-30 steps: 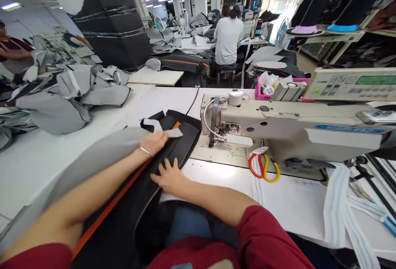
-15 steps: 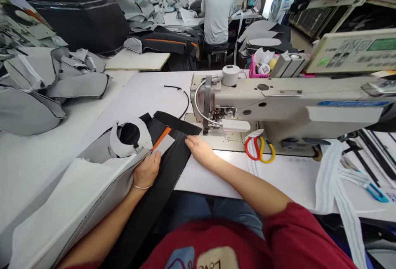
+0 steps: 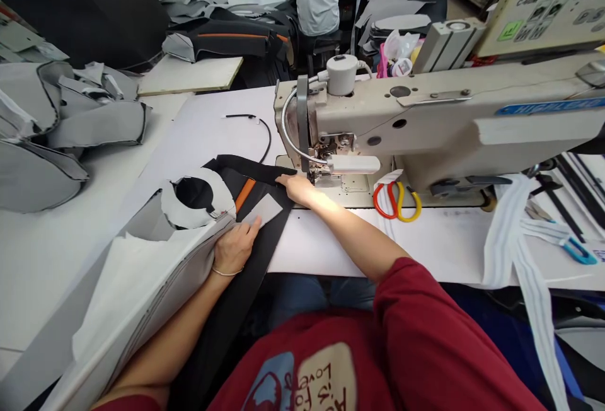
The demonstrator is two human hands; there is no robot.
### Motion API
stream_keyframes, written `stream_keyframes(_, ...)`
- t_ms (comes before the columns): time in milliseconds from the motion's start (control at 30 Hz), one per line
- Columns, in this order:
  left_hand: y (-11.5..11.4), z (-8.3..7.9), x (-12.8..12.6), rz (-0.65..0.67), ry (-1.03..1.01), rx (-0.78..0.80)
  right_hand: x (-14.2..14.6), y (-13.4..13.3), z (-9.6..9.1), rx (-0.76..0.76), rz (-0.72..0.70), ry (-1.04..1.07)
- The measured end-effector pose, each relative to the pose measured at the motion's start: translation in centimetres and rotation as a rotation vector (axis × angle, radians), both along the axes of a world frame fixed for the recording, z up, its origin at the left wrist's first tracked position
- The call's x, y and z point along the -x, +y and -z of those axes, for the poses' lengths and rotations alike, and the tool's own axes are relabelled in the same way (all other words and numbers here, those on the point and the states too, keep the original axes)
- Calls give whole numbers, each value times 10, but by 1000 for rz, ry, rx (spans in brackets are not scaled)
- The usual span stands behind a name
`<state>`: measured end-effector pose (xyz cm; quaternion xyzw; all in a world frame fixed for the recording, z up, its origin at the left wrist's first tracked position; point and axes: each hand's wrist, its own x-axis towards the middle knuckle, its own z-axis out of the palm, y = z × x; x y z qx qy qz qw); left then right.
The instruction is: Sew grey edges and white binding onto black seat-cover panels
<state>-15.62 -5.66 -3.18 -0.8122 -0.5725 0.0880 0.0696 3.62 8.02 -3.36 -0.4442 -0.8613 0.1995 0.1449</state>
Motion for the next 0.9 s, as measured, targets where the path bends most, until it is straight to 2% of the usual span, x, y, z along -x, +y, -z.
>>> stream_keyframes(67,1,-1,0,1,6,4,-5,-20,2,-38,38,26)
stream_keyframes(133,1,-1,-1,4,26,-3,-6,-55,5,-131,41,29)
stream_keyframes(167,1,0,-1,7,41,-9,-4,-77,7,-191,-30,32)
stream_keyframes(233,1,0,-1,14,70,-24,5,-122,12,-335,-315,42)
stream_keyframes(300,1,0,-2,21,90,-31,21,-161,18,-450,-450,12)
stream_keyframes(333,3,-1,-2,20,96,-28,31,-174,21,-482,-431,-12)
stream_keyframes(400,8,-4,-4,9,102,1,50,-189,26,-530,-301,-58)
stream_keyframes(500,20,-15,-7,-48,116,91,69,-188,28,-597,-168,-93)
stream_keyframes(600,35,-29,-15,-102,148,181,71,-174,25,-619,-211,-111)
stream_keyframes(700,47,-40,-28,-85,172,230,62,-159,21,-576,-279,-128)
stream_keyframes(900,69,-44,-50,-41,184,183,53,-139,23,-576,-275,-137)
